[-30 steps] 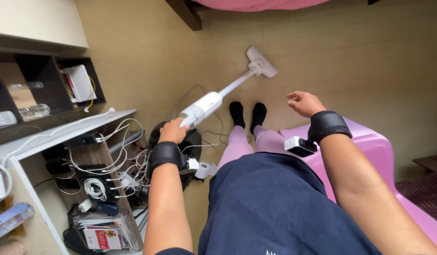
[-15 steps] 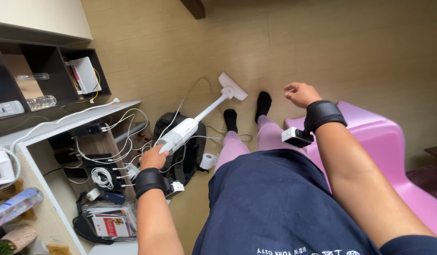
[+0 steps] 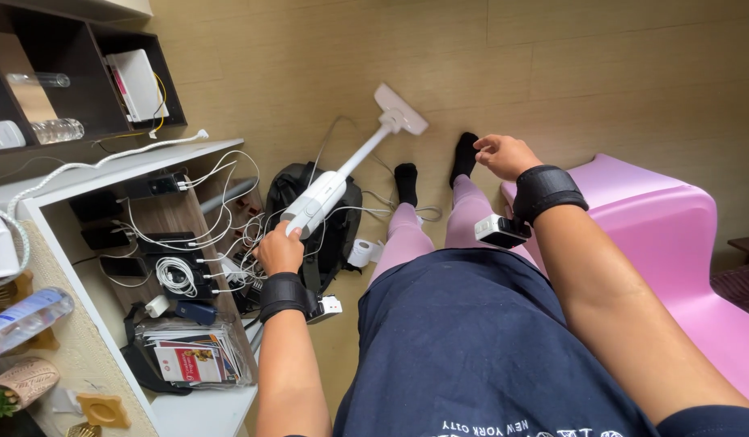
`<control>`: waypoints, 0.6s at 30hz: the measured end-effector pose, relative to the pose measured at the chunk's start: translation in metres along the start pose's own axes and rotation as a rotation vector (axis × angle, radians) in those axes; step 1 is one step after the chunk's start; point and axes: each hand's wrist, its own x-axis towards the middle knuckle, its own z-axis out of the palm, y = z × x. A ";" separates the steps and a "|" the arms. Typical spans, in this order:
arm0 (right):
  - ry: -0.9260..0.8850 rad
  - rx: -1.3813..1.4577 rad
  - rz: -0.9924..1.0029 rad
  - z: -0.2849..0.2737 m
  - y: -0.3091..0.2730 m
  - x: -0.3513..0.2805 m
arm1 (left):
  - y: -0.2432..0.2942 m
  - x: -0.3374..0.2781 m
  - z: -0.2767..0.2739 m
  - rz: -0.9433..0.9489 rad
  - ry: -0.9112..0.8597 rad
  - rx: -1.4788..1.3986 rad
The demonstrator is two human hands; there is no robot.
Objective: The person uses a corded stick vacuum to clean the floor of a bedroom. They move the vacuum back and forth across the floor, navigating around a bed, a chair, and a TV stand.
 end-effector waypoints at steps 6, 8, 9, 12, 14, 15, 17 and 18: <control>0.016 -0.059 0.046 -0.010 -0.019 -0.001 | -0.021 0.008 0.009 -0.220 0.001 -0.166; 0.027 -0.059 0.038 -0.012 -0.026 -0.002 | -0.035 0.017 0.011 -0.219 0.001 -0.183; 0.039 -0.053 0.033 -0.014 -0.029 -0.002 | -0.040 0.022 0.012 -0.216 0.000 -0.197; 0.020 -0.058 0.038 -0.011 -0.040 -0.002 | -0.047 0.025 -0.010 -0.183 -0.057 -0.190; 0.005 -0.052 0.055 -0.009 -0.048 -0.005 | -0.060 0.029 -0.005 -0.148 -0.061 -0.202; -0.007 -0.045 0.070 -0.007 -0.053 -0.007 | -0.067 0.029 -0.002 -0.111 -0.061 -0.214; -0.014 -0.072 0.053 0.002 -0.051 -0.002 | -0.067 0.025 -0.016 -0.094 -0.085 -0.164; -0.015 -0.096 0.041 0.004 -0.050 0.000 | -0.065 0.023 -0.022 -0.069 -0.110 -0.113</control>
